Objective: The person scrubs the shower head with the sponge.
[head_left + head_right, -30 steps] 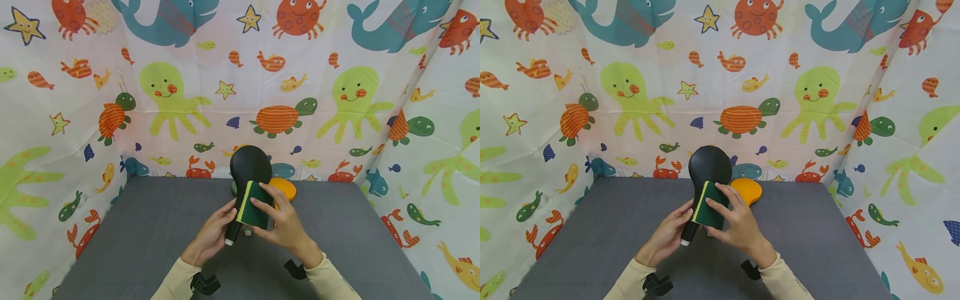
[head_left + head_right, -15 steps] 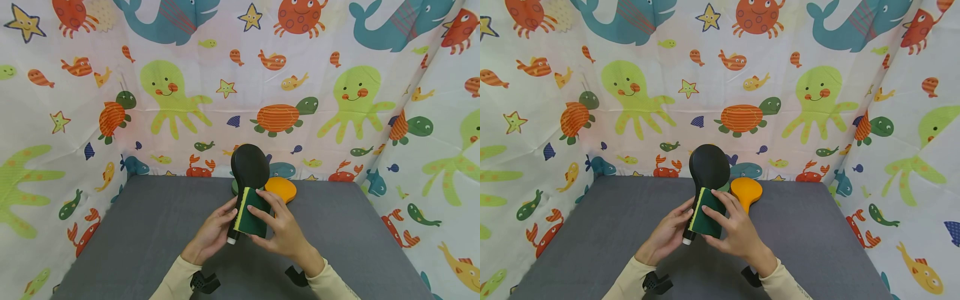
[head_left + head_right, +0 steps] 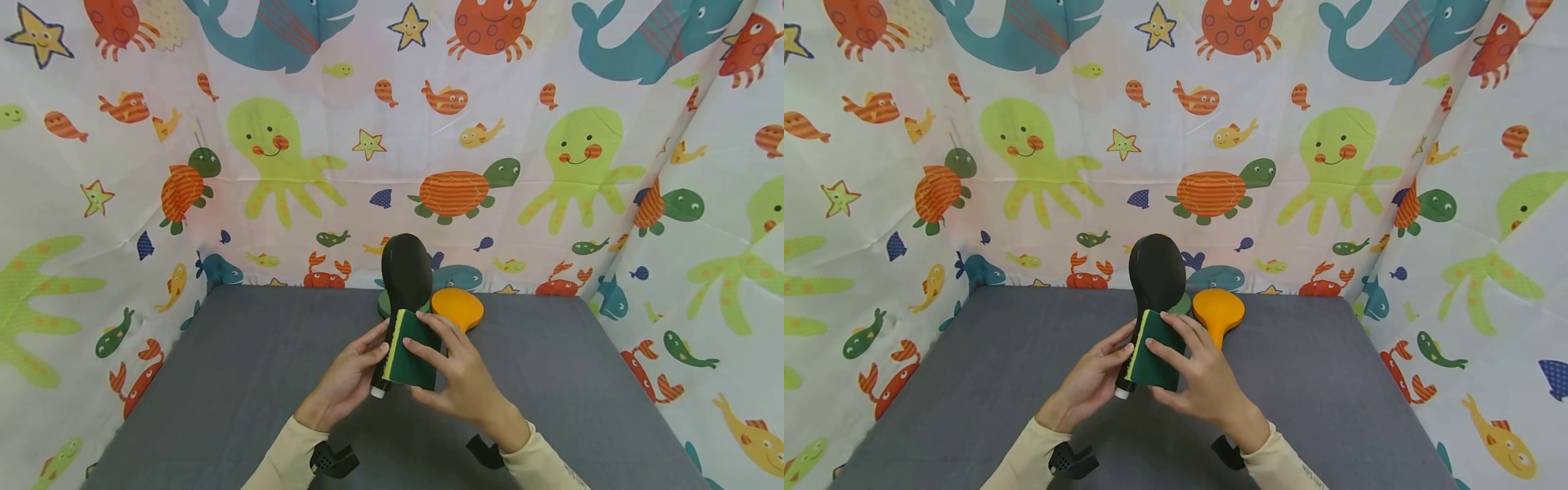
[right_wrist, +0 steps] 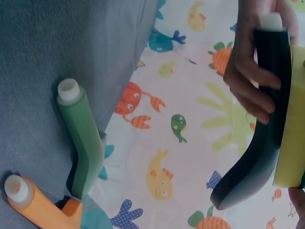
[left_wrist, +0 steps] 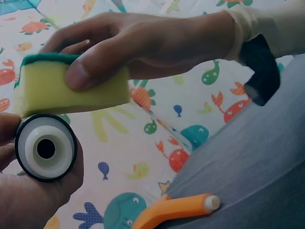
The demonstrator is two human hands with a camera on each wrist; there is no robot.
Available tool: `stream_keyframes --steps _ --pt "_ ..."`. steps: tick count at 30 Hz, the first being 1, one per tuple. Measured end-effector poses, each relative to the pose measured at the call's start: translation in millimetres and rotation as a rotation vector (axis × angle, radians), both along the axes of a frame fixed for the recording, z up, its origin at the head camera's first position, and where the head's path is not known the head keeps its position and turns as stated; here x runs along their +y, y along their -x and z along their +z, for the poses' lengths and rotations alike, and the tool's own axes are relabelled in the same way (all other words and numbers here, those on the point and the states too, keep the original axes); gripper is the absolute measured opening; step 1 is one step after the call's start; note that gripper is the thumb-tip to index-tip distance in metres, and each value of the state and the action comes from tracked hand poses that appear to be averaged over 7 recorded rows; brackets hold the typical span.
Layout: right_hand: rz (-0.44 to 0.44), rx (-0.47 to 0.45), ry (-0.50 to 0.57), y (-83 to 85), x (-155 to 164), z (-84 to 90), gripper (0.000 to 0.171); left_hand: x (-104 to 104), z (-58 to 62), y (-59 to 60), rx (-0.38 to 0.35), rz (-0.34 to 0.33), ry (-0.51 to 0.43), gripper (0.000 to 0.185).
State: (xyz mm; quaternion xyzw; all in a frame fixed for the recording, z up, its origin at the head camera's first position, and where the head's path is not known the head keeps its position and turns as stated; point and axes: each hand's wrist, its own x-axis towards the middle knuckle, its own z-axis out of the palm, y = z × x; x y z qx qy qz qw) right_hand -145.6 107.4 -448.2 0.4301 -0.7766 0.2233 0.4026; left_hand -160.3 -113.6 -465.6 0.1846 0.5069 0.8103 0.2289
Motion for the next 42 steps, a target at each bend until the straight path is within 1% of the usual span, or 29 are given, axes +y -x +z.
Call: stream_keyframes --steps 4,8,14,21,24,26,30,34,38,42 --pt "-0.023 -0.022 0.021 4.8 2 3.8 0.054 1 0.2 -0.5 -0.002 0.015 0.007 0.056" --pt "-0.013 -0.002 0.040 5.6 1 2.5 0.055 3 1.2 -0.7 -0.005 0.030 -0.015 0.056" --pt "0.028 0.035 0.072 -0.1 -5 -5.3 0.054 4 4.7 -1.2 -0.008 0.052 -0.044 0.058" --pt "0.054 0.036 0.065 -7.3 -10 -15.2 0.054 3 9.3 -1.7 -0.012 0.093 -0.071 0.060" --pt "0.065 0.045 0.078 -7.1 -10 -17.3 0.055 2 10.2 -1.3 0.006 0.084 -0.047 0.055" --pt "0.077 0.055 0.089 -6.6 -10 -18.2 0.054 1 10.5 -1.3 0.006 0.073 -0.033 0.051" --pt "0.093 0.067 0.097 -5.4 -9 -19.3 0.054 0 10.7 -2.0 -0.011 0.062 -0.017 0.053" --pt "0.080 0.072 0.102 -2.4 -8 -19.3 0.054 0 9.9 -2.4 -0.023 0.095 -0.016 0.058" --pt "0.036 0.048 0.121 1.9 -6 -17.5 0.055 2 6.9 -2.2 -0.010 0.130 -0.006 0.064" --pt "0.014 0.029 0.133 4.5 -6 -16.3 0.056 5 2.9 -2.1 -0.012 0.156 -0.011 0.069"
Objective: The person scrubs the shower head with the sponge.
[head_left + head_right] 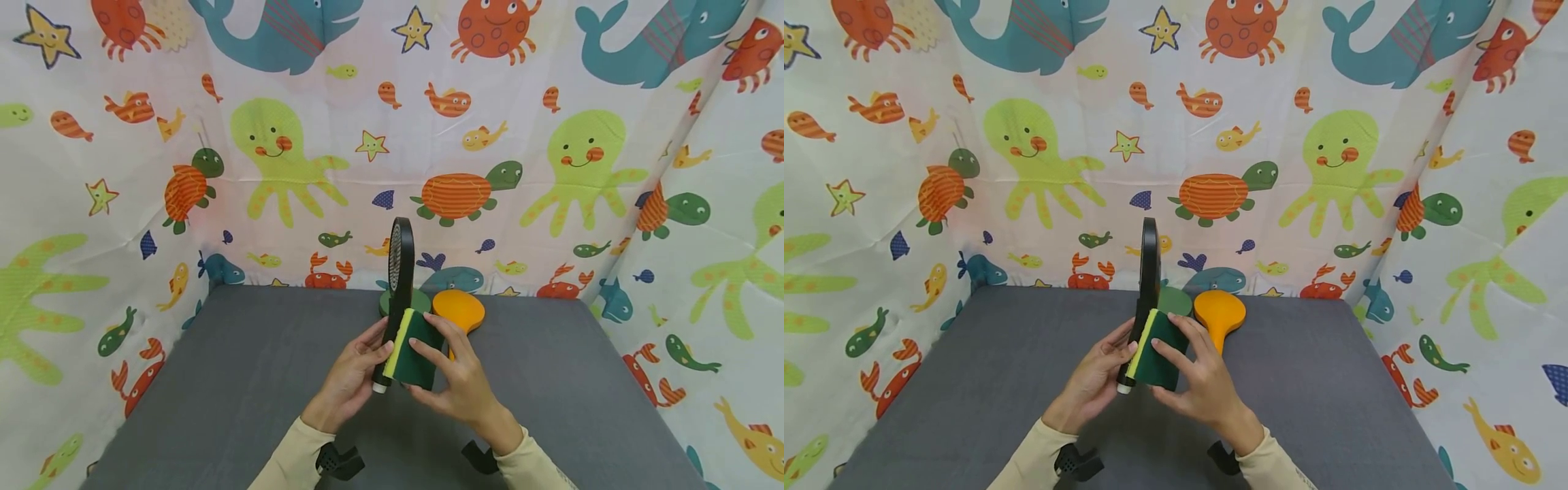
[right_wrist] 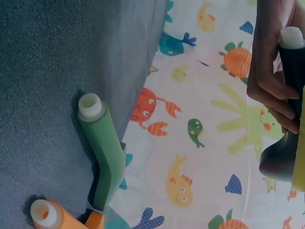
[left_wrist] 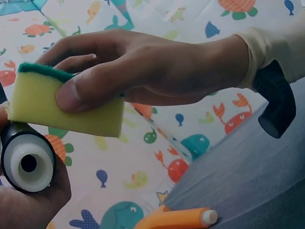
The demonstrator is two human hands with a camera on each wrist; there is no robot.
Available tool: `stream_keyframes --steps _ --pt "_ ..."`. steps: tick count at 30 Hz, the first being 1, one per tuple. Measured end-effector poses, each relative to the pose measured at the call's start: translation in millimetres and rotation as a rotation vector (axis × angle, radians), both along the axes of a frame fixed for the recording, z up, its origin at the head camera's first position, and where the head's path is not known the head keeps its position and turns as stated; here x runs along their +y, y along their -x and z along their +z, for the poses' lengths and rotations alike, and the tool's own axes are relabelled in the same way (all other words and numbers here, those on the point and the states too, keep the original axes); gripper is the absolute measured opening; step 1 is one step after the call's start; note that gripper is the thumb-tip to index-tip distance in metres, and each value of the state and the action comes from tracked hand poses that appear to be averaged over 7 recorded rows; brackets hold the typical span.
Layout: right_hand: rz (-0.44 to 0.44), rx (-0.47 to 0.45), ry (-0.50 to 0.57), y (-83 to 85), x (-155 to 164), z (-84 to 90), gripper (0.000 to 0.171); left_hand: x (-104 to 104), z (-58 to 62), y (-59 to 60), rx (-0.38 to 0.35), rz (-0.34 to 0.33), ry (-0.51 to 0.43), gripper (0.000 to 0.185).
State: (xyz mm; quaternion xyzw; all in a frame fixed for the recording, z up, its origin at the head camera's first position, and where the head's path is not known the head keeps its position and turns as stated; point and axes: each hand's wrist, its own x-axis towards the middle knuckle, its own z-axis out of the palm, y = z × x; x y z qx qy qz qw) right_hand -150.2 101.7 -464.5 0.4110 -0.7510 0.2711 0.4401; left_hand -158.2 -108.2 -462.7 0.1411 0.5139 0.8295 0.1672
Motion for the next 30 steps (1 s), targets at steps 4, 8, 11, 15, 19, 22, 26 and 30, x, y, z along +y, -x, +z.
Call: stream_keyframes --steps 4,8,11,15,19,22,26,30 --pt "0.016 0.004 -0.005 0.4 -2 -2.0 0.056 2 -2.5 0.9 -0.011 0.014 -0.011 0.070" --pt "0.048 0.034 -0.043 -1.4 -6 -6.3 0.055 1 -1.9 1.3 -0.028 0.025 0.005 0.068" --pt "0.057 0.051 -0.074 -3.9 -9 -10.6 0.055 0 -0.8 0.9 -0.043 0.049 0.035 0.066" --pt "0.049 0.055 -0.088 -4.6 -8 -13.9 0.055 -2 -0.2 0.9 -0.049 0.073 0.060 0.063" --pt "0.028 0.059 -0.090 -2.6 -4 -11.6 0.055 -1 0.0 0.9 -0.042 0.054 0.064 0.063" --pt "0.007 0.053 -0.065 -0.4 -1 -7.2 0.054 -1 1.2 -0.3 -0.038 0.022 0.065 0.063" --pt "-0.003 0.040 -0.026 2.4 1 -2.9 0.054 0 2.7 -1.6 -0.038 -0.006 0.055 0.062" --pt "0.012 0.039 -0.011 2.0 0 -3.2 0.054 1 3.1 -1.9 -0.039 0.006 0.055 0.061"
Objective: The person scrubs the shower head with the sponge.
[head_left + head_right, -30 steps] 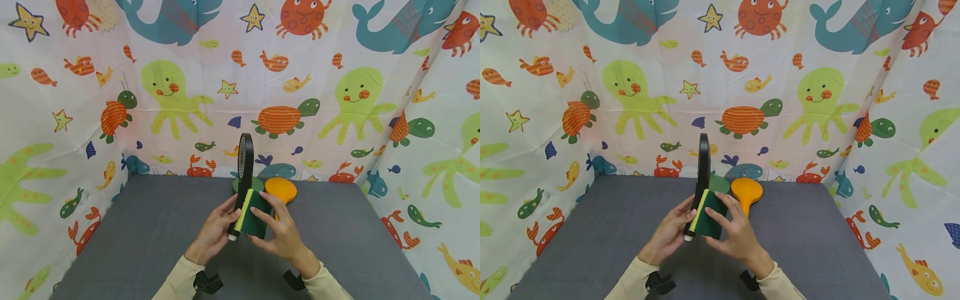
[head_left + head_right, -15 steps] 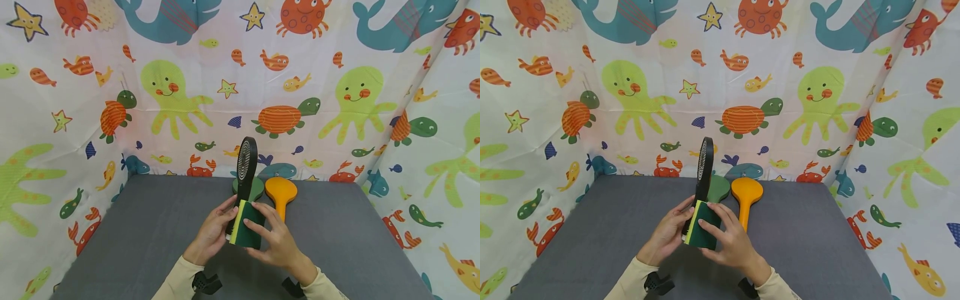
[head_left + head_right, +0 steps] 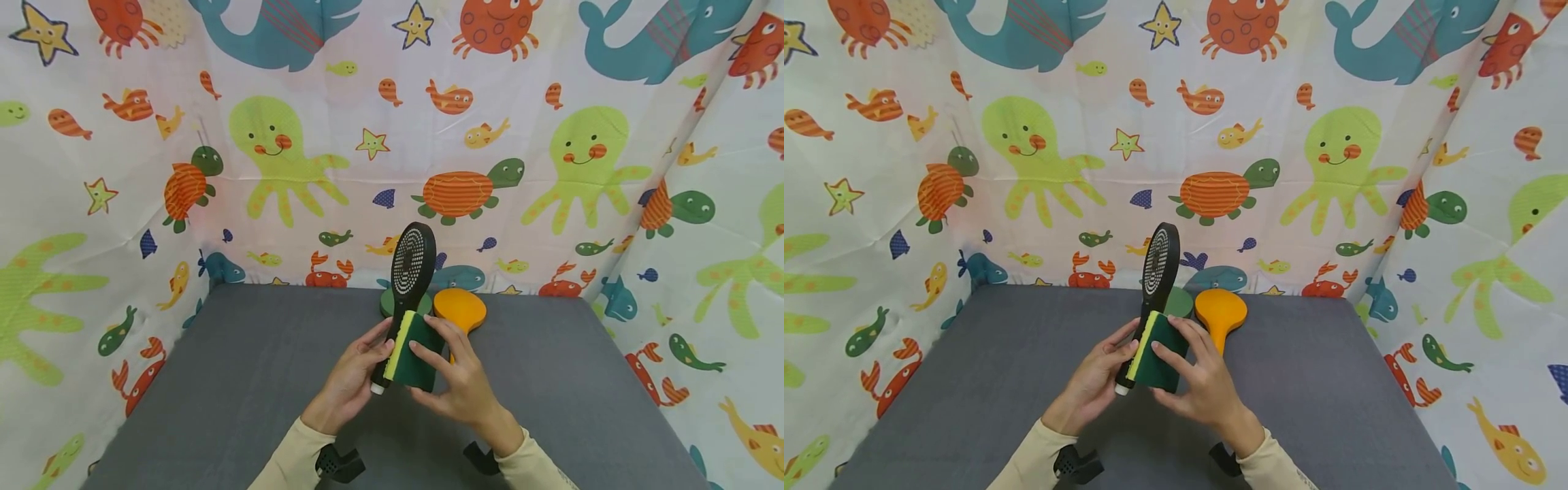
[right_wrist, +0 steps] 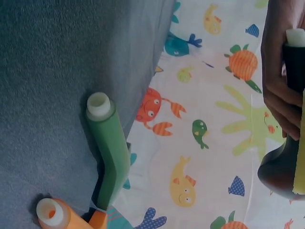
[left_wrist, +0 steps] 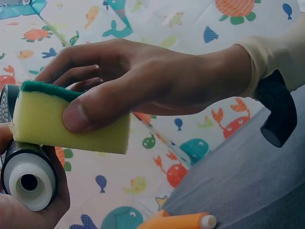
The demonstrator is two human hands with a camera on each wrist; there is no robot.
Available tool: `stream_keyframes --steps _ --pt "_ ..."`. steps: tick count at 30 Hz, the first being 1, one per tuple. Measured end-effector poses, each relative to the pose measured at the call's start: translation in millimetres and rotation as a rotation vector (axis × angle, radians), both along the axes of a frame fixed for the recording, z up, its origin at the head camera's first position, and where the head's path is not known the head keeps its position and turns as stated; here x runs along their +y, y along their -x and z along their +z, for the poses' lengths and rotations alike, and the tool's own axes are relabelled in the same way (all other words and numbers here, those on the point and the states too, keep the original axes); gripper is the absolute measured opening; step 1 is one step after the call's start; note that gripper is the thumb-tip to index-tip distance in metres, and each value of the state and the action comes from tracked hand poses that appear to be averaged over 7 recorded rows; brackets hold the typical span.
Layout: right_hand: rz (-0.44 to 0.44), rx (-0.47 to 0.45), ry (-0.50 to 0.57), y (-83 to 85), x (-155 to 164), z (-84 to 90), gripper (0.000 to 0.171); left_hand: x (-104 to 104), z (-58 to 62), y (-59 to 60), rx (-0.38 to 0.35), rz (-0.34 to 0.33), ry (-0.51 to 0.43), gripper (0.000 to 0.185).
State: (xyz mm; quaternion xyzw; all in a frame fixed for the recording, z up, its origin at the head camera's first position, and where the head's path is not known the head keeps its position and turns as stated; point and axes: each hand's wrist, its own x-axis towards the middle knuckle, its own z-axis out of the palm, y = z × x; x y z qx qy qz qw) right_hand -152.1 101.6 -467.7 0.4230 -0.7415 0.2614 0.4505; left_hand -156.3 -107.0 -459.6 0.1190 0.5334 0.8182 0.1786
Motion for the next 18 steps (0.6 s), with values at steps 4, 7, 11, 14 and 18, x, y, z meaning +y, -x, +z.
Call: stream_keyframes --steps 4,7,11,14,18 --pt "0.012 -0.002 -0.005 -3.4 -2.6 -3.8 0.055 0.1 -0.1 0.3 0.002 0.012 0.002 0.061" --pt "0.019 0.002 -0.022 -6.3 -3.5 -6.3 0.055 0.6 -0.3 0.6 -0.001 0.022 -0.001 0.060" --pt "0.015 0.014 -0.036 -7.3 -2.6 -6.6 0.054 0.8 -1.0 0.9 -0.013 0.026 -0.005 0.060" --pt "0.005 0.015 -0.037 -5.4 -0.1 -4.3 0.053 0.8 -1.3 0.3 -0.016 0.023 -0.005 0.061" --pt "-0.015 0.018 -0.026 -0.4 5.4 0.4 0.053 0.4 -1.6 -2.1 -0.017 0.011 0.004 0.061"
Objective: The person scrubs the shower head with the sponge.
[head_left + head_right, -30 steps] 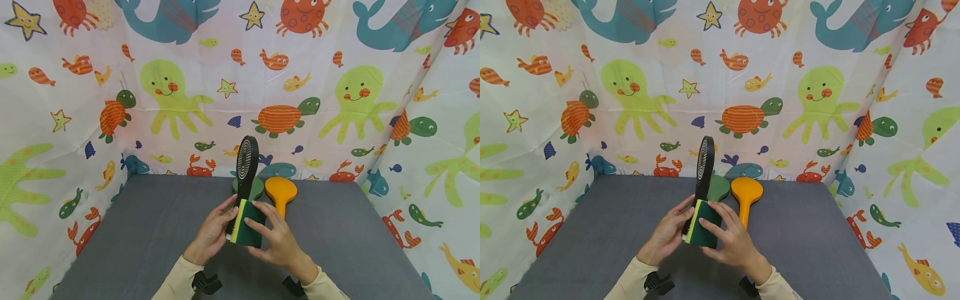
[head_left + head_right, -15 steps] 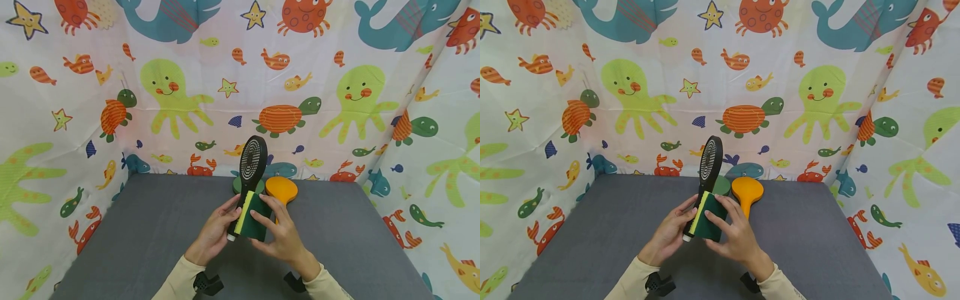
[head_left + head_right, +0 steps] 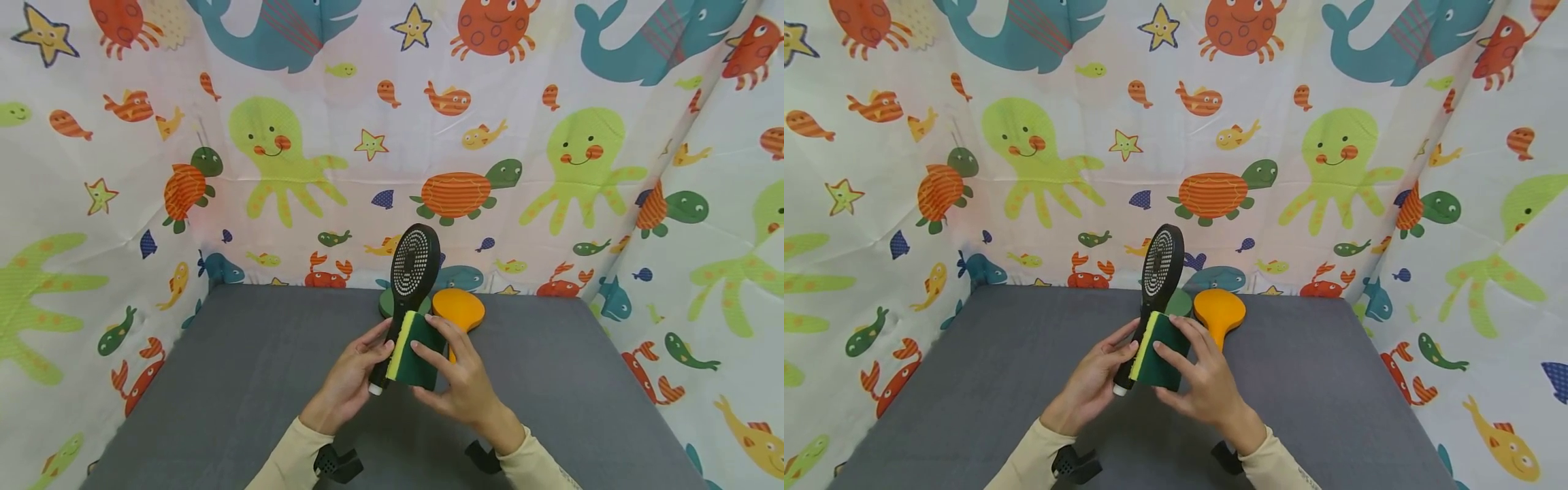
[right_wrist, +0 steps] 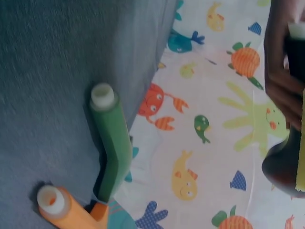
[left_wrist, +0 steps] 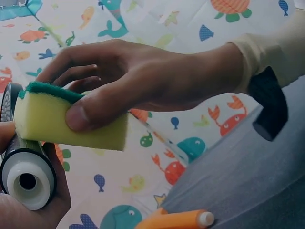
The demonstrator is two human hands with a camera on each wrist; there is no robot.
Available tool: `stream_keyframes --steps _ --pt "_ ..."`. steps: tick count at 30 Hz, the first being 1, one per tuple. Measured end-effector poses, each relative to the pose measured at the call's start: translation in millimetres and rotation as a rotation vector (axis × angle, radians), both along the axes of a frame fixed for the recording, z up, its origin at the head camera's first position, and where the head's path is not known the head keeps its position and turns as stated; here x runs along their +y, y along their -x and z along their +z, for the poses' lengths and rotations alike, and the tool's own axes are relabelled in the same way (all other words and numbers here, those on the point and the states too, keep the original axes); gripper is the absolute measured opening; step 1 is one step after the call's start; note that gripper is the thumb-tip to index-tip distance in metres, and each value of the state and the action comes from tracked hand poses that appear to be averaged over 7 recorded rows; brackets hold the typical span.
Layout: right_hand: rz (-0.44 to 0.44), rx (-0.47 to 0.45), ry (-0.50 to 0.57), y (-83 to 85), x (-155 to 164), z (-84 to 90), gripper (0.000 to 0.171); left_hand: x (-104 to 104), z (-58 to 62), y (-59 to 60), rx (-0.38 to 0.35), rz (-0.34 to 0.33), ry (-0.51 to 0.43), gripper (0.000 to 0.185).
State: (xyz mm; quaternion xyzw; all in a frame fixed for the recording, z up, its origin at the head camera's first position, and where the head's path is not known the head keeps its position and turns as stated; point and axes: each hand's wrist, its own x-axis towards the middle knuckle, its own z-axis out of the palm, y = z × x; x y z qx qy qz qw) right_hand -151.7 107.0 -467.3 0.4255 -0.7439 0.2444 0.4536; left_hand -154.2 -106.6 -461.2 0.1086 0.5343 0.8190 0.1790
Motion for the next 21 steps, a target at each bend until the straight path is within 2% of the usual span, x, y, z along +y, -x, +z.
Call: stream_keyframes --steps 10,21 --pt "-0.081 0.042 -0.009 8.0 13 11.8 0.053 -2 -1.6 -3.2 -0.012 -0.054 -0.019 0.059" --pt "-0.084 0.090 0.048 11.2 25 24.5 0.053 -4 -4.1 -2.3 0.016 -0.065 0.040 0.062"
